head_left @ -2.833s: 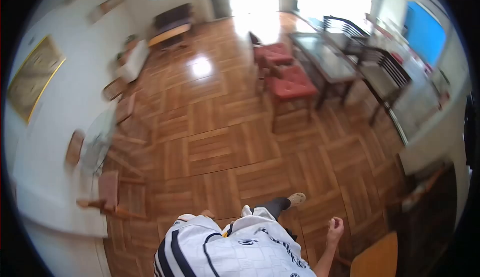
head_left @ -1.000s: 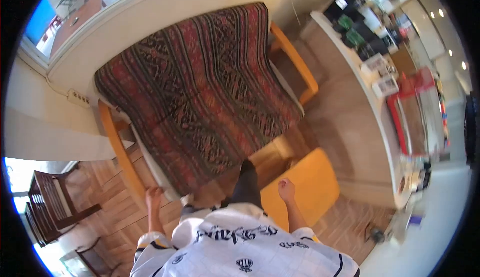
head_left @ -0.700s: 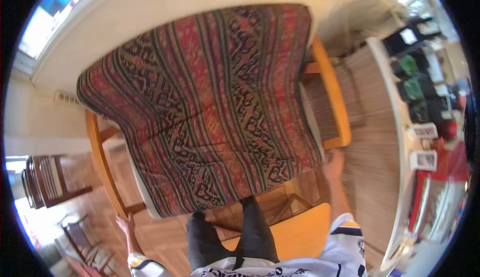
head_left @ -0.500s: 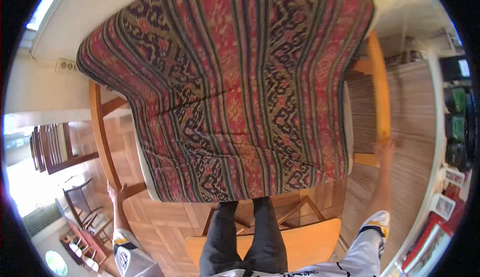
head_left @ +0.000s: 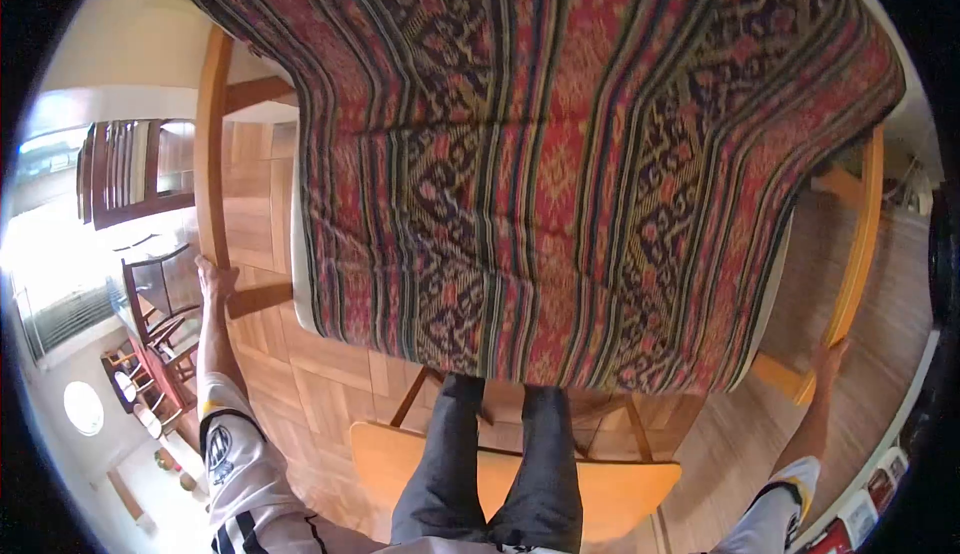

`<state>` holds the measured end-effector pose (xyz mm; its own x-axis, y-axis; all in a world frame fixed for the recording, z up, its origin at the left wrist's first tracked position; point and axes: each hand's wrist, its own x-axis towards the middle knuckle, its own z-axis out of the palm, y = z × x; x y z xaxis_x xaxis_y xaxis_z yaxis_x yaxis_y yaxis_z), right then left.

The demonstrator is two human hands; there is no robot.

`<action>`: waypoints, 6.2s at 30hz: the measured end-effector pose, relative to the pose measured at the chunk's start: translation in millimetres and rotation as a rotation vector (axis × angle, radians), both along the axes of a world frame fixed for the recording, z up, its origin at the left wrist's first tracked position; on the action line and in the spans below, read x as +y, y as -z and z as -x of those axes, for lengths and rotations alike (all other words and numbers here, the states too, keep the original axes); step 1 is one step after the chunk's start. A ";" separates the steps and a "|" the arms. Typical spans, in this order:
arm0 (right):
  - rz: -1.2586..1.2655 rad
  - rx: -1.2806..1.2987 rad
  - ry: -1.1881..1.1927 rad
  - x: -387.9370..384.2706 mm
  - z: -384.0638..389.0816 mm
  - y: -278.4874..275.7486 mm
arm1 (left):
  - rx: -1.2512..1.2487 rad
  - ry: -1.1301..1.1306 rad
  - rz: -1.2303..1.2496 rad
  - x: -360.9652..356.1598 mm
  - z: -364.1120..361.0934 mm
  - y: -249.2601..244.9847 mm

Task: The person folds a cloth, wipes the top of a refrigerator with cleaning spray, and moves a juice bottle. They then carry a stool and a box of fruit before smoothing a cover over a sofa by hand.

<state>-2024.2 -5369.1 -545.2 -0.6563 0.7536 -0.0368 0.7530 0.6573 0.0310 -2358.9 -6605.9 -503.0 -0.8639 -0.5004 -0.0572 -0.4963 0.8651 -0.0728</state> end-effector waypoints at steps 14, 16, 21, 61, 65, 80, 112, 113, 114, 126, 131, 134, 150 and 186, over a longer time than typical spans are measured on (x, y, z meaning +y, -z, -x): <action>0.020 -0.198 -0.155 -241.7 55.8 26.1 | -0.085 0.176 -0.342 143.2 -138.2 87.9; 0.257 -0.309 0.148 -250.6 25.4 86.4 | -0.025 0.093 -0.255 129.9 -181.0 154.2; 0.044 -0.234 0.456 -277.2 -20.2 148.8 | -0.193 -0.329 -0.602 157.6 -179.1 144.2; 0.257 -0.986 -0.412 -146.0 34.9 196.1 | -0.800 0.307 -0.168 106.3 -2.3 143.4; 0.069 -0.558 -0.264 -134.3 118.6 143.3 | -0.639 0.391 -0.387 50.0 33.9 144.9; 1.306 0.628 0.355 -10.3 329.0 245.7 | -0.008 0.082 -0.340 148.7 254.6 212.7; 0.577 0.140 0.781 -295.6 -45.5 147.9 | -0.043 -0.440 -1.009 124.1 -171.8 154.4; 0.753 0.278 0.770 -289.5 -31.9 134.3 | 0.046 -0.454 -1.109 124.6 -161.8 143.3; 0.935 0.410 0.773 -296.0 -1.9 109.8 | 0.133 -0.465 -1.210 125.0 -151.8 132.2; 0.245 -0.139 -0.049 -312.3 26.6 21.9 | -0.438 -0.272 -0.768 102.3 -218.4 23.4; 0.347 -0.739 0.051 -320.1 -28.8 20.5 | -0.659 -0.013 -0.328 83.5 -263.5 26.8; 0.433 -0.941 0.041 -327.4 -11.3 16.2 | -0.729 0.133 -0.220 62.6 -276.8 47.5; 0.897 0.577 0.331 -231.3 360.7 60.3 | 0.040 0.227 -0.441 136.4 136.2 158.4; 0.504 -1.154 -0.514 -398.1 170.8 109.0 | -0.390 0.531 -0.285 224.2 -75.8 136.2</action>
<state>-2195.0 -5767.2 -654.1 -0.2645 0.1767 -0.9480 0.1306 0.9806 0.1463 -2283.1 -6381.7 -639.3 -0.8764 0.0625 -0.4775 0.0135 0.9943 0.1055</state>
